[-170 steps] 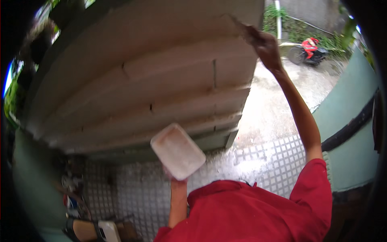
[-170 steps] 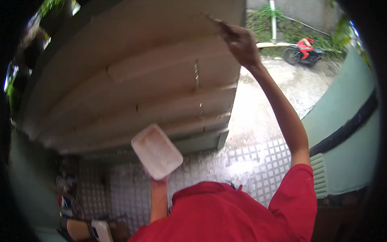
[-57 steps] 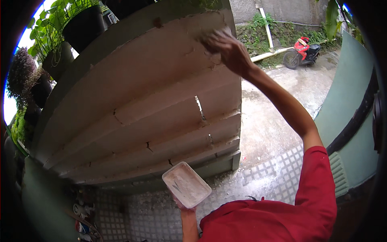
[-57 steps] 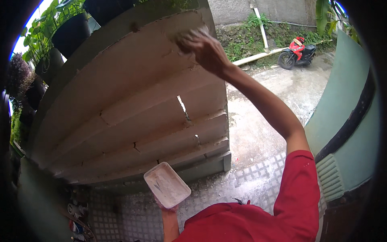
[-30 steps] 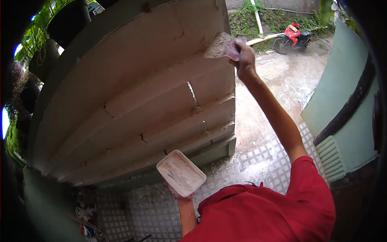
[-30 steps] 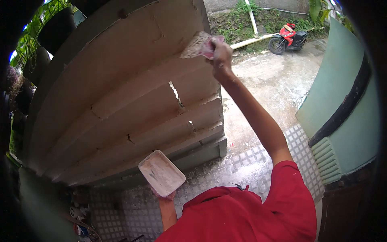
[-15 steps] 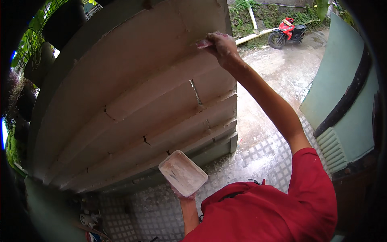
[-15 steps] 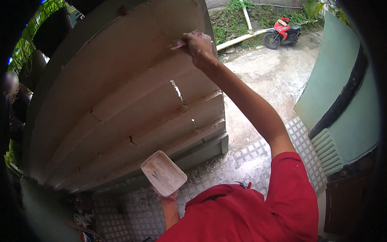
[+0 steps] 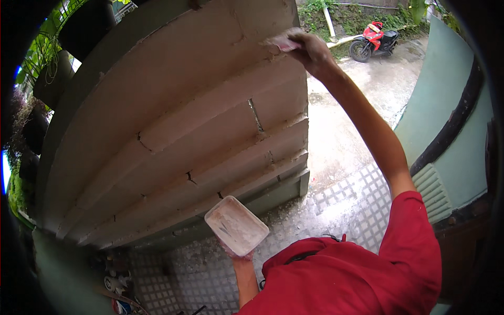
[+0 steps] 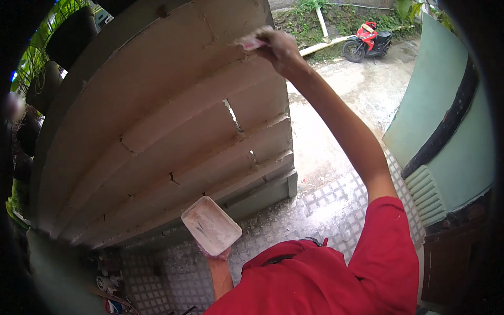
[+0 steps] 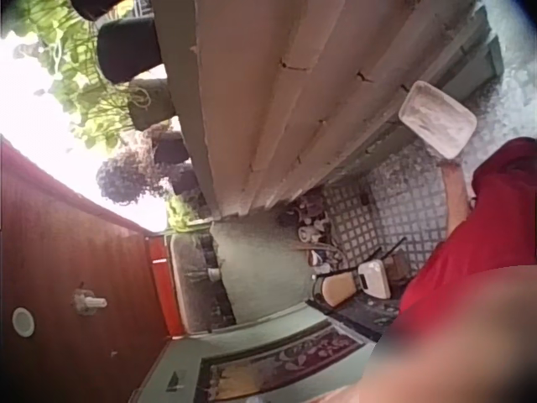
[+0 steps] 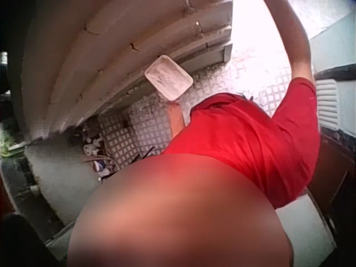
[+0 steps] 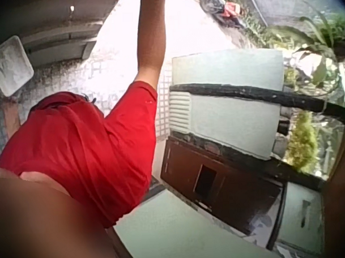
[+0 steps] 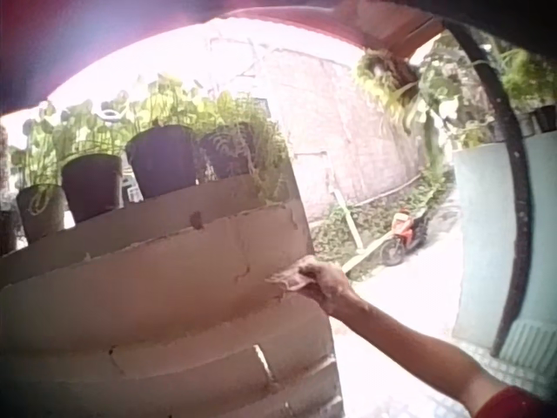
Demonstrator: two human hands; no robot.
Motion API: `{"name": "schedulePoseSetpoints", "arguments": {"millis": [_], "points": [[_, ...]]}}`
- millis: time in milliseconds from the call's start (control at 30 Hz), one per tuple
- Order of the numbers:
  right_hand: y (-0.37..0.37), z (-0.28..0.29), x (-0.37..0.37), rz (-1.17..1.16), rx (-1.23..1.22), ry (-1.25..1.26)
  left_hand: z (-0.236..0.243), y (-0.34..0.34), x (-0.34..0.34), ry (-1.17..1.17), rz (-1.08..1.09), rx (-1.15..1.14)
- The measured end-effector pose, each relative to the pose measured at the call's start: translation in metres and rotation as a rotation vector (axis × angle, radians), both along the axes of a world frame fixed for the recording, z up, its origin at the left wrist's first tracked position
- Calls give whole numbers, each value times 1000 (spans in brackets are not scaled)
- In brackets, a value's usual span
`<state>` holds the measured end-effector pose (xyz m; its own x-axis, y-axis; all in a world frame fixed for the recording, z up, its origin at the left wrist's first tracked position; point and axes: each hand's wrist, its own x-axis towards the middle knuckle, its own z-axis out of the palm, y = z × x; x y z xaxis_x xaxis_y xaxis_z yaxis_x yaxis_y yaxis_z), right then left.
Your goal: Applying a white plaster or filler substance to cracks in an exterior wall using a small putty knife.
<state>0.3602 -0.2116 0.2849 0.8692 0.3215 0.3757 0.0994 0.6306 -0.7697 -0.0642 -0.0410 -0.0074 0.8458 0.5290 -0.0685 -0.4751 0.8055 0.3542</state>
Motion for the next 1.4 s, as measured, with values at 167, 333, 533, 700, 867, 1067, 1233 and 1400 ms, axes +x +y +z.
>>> {"name": "schedulePoseSetpoints", "arguments": {"millis": [167,333,533,700,867,1067,1233,1400], "points": [[11,-22,-22,-137,-79,209,-3,-7,-3,1,-12,37],[27,11,-7,-138,-47,192,-3,-14,1,18,-33,70],[0,-14,-7,-71,0,94,-4,-15,-1,27,-35,99],[-4,-49,-9,32,-14,125,-2,-17,4,36,-31,120],[6,-49,-9,-128,-76,62,0,-22,13,44,-43,147],[1,-43,-2,-174,-163,-176,0,-21,9,52,-42,180],[-29,-11,22,-240,-386,-365,-4,-20,0,63,-36,203],[-36,-9,66,-406,-482,-485,3,-18,7,71,-38,238]]}}
